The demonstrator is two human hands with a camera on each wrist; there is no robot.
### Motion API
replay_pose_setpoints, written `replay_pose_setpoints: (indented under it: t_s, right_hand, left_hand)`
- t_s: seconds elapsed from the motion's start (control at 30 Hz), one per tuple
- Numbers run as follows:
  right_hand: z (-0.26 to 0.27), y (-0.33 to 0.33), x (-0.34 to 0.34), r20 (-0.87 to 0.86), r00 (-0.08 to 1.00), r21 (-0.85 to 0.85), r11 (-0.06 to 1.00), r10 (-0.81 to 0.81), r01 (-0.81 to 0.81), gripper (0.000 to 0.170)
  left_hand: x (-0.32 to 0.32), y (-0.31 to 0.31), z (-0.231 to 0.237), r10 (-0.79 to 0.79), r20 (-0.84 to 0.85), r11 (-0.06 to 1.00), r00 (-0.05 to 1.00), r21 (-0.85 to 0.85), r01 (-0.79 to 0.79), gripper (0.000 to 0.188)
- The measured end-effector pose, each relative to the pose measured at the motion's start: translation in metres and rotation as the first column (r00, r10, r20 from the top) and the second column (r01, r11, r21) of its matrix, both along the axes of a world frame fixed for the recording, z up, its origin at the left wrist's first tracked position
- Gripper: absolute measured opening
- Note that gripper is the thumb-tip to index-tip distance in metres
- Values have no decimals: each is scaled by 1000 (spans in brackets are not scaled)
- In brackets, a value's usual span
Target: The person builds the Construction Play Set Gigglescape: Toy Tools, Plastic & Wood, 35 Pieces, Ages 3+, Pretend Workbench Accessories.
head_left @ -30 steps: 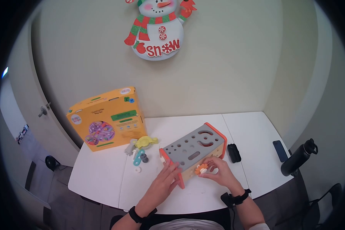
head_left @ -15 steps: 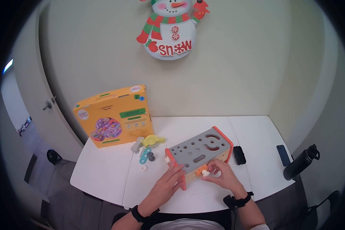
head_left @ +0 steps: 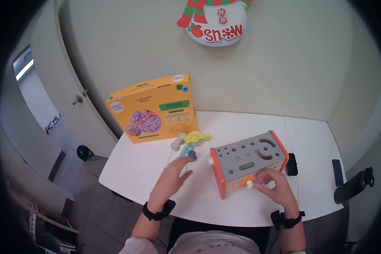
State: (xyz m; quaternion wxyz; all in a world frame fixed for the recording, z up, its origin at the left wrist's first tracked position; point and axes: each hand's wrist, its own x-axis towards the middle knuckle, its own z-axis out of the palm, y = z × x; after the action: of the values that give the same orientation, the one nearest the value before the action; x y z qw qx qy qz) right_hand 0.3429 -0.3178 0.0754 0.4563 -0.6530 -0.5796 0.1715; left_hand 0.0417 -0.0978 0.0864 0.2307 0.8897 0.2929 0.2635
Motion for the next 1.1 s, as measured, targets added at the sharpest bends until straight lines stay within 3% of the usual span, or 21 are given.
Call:
replay_pose_setpoints:
  t_s: [0.13, 0.43, 0.53, 0.7, 0.83, 0.93, 1.0, 1.1]
  right_hand:
    - [9, -3, 3, -8, 1000, 26, 1000, 7, -7, 24]
    - [21, -15, 3, -4, 1000, 37, 999, 20, -20, 28]
    - [21, -18, 4, 3, 1000, 43, 999, 24, -25, 30]
    - [23, -19, 6, -3, 1000, 51, 998, 24, -23, 30]
    - [23, -17, 5, 6, 1000, 83, 996, 20, -20, 28]
    - [24, -17, -4, -40, 997, 116, 991, 67, -62, 28]
    - [32, -19, -15, -28, 992, 141, 983, 124, -119, 30]
    - [32, -19, -40, -187, 948, 86, 965, 259, -247, 36]
  left_hand:
    - [-17, 45, -20, 202, -92, 970, 975, -121, -213, 34]
    - [37, 100, -55, 61, -201, 996, 978, 71, -47, 43]
    - [49, 110, -62, 56, -321, 998, 945, -8, -62, 43]
    - [43, 109, -48, 51, -206, 996, 977, -60, -64, 42]
    - [39, 60, 0, 85, 51, 994, 995, -71, -82, 43]
    - [38, 2, 34, -85, 174, 996, 981, 19, 83, 43]
    - [41, -26, 42, -199, 158, 978, 967, 95, 185, 42]
    - [39, -86, 32, -421, 128, 901, 898, 175, 397, 44]
